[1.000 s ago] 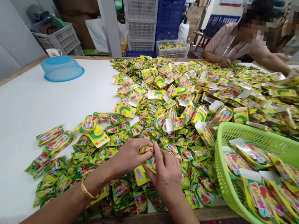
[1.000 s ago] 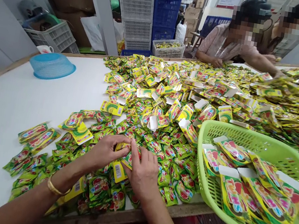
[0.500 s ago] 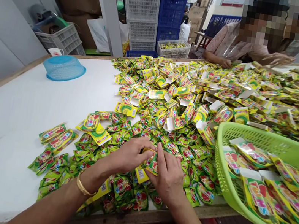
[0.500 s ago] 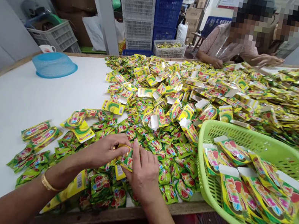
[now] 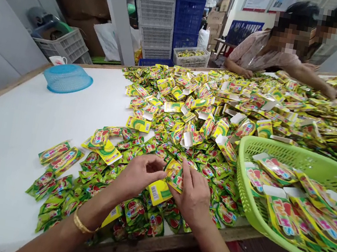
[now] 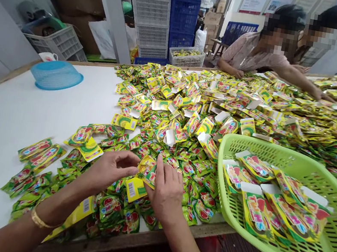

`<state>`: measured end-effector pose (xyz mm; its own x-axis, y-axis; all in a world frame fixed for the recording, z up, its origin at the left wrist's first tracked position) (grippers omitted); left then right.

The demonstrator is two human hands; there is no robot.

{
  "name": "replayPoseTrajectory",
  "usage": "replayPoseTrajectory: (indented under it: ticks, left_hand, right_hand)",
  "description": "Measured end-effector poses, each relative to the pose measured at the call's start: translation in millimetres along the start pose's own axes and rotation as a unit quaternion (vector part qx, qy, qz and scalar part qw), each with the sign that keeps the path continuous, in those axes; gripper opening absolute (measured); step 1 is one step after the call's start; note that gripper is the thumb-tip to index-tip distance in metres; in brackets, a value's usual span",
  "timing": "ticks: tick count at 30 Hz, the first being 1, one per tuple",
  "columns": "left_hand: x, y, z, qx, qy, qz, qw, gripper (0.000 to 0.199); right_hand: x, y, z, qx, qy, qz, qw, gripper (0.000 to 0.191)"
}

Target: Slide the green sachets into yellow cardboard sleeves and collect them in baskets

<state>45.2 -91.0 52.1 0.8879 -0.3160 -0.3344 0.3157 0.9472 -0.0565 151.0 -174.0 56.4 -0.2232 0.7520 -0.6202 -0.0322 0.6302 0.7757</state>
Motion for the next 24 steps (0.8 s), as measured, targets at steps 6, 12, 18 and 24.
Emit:
replayPoseTrajectory:
  ticks: [6,12,18,24]
  left_hand:
    - [12.5,0,-2,0.007,0.036,-0.022,0.999,0.01]
    - [30.6,-3,-2,0.035,0.087,-0.03,0.995,0.021]
    - [47.8,-11,-11,-0.001,0.102,-0.113,0.988,0.029]
    - [73.5,-35,-21,-0.104,0.035,-0.267,0.958,0.024]
  right_hand:
    - [2,-2,-6,-0.022,-0.022,-0.006,0.999,0.062]
    - [4,-5,-7,-0.025,-0.021,-0.026,0.999,0.061]
    - [5,-15,-9,-0.038,0.0,-0.033,0.999,0.061]
    - [-3,-21,-6,-0.074,0.002,-0.037,0.997,0.059]
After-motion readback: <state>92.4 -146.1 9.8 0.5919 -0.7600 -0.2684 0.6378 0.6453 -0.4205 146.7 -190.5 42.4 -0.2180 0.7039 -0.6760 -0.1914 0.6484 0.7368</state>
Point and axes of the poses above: each hand's wrist, its own y-axis towards the middle knuckle, its own x-axis out of the palm, z = x × y, the point moved 10 cm from there along y, towards the middle knuckle, and after that the axes turned 11 degrees about z, right-handed, at the moved point
